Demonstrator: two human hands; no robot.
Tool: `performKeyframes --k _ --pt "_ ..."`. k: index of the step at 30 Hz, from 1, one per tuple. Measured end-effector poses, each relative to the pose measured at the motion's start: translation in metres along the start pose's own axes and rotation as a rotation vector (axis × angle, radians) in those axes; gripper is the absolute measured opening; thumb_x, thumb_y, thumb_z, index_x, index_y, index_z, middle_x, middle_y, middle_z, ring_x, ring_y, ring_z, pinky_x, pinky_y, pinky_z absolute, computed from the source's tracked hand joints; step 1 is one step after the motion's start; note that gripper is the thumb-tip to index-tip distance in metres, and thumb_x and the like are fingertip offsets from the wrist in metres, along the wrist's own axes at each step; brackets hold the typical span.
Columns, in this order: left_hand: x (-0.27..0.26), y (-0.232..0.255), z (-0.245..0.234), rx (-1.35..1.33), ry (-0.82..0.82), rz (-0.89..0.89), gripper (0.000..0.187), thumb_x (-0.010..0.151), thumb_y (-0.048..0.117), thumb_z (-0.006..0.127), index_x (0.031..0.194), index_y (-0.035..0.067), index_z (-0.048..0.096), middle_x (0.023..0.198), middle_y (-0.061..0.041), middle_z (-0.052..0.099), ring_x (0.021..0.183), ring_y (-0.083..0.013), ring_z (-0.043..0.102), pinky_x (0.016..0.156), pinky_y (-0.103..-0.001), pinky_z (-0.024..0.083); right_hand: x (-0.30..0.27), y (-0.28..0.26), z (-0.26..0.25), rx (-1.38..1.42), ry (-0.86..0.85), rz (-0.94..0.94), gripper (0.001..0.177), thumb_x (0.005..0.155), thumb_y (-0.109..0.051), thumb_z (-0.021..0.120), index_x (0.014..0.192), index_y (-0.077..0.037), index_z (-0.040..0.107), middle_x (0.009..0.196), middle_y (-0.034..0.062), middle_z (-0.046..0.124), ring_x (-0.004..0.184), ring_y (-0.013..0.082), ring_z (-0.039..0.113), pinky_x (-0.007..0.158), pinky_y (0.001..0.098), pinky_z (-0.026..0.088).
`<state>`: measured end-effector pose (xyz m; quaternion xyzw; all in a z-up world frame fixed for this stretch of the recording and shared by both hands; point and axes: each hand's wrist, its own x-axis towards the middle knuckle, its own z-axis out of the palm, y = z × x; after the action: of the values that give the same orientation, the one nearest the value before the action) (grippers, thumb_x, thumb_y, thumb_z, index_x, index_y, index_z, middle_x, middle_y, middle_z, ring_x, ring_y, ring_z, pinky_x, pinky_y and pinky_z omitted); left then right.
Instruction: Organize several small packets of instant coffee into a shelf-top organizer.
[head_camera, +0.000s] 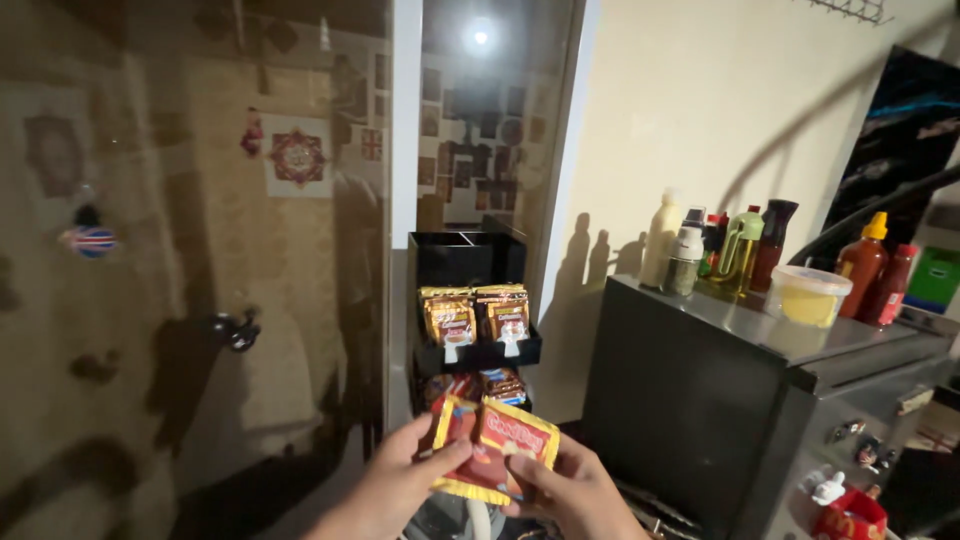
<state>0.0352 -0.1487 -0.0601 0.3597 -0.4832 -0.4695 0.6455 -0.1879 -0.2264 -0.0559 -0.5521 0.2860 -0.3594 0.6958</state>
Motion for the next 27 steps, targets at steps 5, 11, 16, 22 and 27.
performKeyframes --k 5,11,16,22,27 --pt "0.027 -0.064 -0.049 0.190 -0.046 -0.009 0.039 0.089 0.017 0.075 0.124 0.001 0.066 0.115 -0.008 0.077 0.105 -0.0129 0.072 0.093 -0.030 0.057 0.024 0.019 -0.025 0.092 0.034 0.147 0.051 0.088 -0.018 0.075 0.136 -0.009 0.059 0.110 0.0097 0.076 0.094 0.0215 0.075 0.076 0.0439 0.068" --pt "0.029 -0.052 -0.033 0.245 0.049 -0.111 0.035 0.090 0.020 0.074 0.118 0.000 0.071 0.104 -0.006 0.079 0.095 -0.0111 0.071 0.086 -0.030 0.059 0.056 0.023 -0.037 0.028 -0.106 0.173 0.052 0.089 -0.014 0.071 0.139 -0.008 0.057 0.114 0.0087 0.076 0.095 0.0193 0.075 0.075 0.0393 0.067" --pt "0.044 -0.051 -0.014 0.267 0.191 -0.152 0.031 0.089 0.019 0.074 0.114 0.001 0.074 0.098 -0.007 0.079 0.089 -0.0125 0.072 0.082 -0.031 0.059 0.088 0.036 -0.066 0.005 -0.246 0.041 0.049 0.091 -0.018 0.071 0.137 -0.005 0.060 0.116 0.0076 0.077 0.098 0.0131 0.075 0.079 0.0279 0.065" --pt "0.047 -0.092 -0.040 0.208 0.322 -0.086 0.027 0.088 0.014 0.075 0.109 -0.003 0.072 0.099 -0.008 0.078 0.092 -0.0129 0.072 0.084 -0.031 0.059 0.144 0.101 -0.130 -0.046 -0.089 0.181 0.038 0.095 -0.025 0.076 0.121 0.001 0.070 0.090 0.0091 0.071 0.070 0.0151 0.058 0.059 0.0301 0.046" --pt "0.050 -0.104 -0.065 0.021 0.522 -0.066 0.024 0.086 0.009 0.073 0.108 -0.002 0.072 0.103 -0.011 0.077 0.096 -0.0182 0.072 0.087 -0.036 0.059 0.155 0.107 -0.148 0.251 -0.005 0.302 0.035 0.094 -0.020 0.066 0.118 0.005 0.064 0.096 0.0148 0.072 0.080 0.0229 0.069 0.077 0.0457 0.064"
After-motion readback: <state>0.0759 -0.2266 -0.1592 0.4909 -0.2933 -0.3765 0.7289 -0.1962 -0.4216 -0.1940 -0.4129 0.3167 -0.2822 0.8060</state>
